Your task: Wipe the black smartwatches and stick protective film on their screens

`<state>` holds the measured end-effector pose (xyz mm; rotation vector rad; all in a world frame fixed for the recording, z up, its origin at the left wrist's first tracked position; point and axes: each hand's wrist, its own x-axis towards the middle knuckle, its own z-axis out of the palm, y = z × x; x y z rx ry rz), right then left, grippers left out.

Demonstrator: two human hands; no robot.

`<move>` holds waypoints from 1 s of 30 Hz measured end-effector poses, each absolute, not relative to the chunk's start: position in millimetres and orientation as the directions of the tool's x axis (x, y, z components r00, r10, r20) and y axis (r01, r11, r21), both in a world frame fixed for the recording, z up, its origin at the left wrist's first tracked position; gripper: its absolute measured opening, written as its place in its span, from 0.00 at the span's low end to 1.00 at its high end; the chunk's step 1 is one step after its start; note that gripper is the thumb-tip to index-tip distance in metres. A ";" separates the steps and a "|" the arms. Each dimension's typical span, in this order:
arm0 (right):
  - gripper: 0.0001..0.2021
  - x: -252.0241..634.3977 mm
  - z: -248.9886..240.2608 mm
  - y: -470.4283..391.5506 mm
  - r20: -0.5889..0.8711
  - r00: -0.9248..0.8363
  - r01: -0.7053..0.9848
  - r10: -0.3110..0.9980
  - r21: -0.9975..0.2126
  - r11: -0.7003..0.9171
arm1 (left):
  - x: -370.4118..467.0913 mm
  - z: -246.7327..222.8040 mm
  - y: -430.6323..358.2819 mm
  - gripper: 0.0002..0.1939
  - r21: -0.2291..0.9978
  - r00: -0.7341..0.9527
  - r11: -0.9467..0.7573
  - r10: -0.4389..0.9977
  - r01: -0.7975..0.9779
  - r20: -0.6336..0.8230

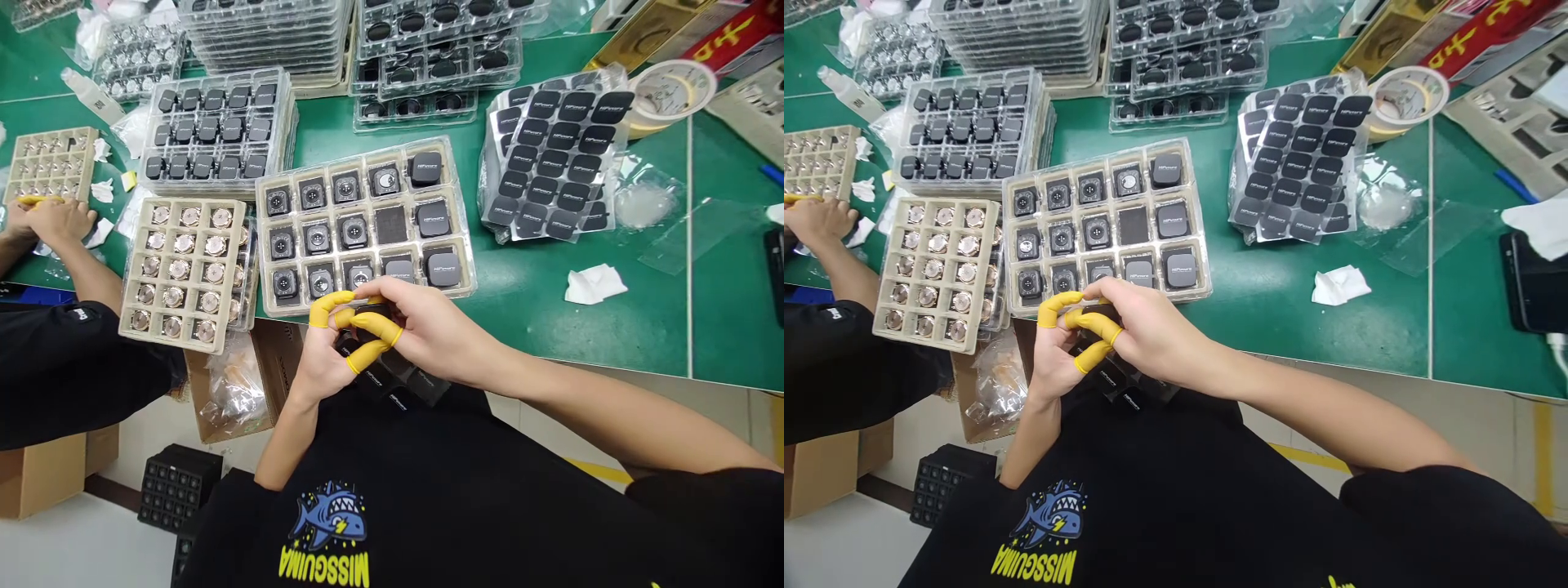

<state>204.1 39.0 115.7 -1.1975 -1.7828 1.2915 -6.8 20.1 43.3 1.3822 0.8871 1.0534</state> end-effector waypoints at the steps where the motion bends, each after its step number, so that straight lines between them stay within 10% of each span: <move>1: 0.06 204.4 115.6 39.5 0.001 -0.400 0.312 0.917 -0.940 0.137 | -6.8 43.5 19.0 0.39 0.996 0.308 -0.071 0.948 -0.055 0.085; 7: 0.05 225.2 124.6 71.1 0.138 -0.313 0.381 0.940 -0.888 0.257 | -10.9 43.4 20.3 0.48 0.988 0.325 -0.121 0.934 -0.095 0.146; 30: 0.20 266.1 107.9 201.8 0.058 -0.201 0.897 0.978 -0.390 0.207 | -36.2 56.9 22.7 0.35 0.989 0.283 -0.016 0.957 -0.147 0.058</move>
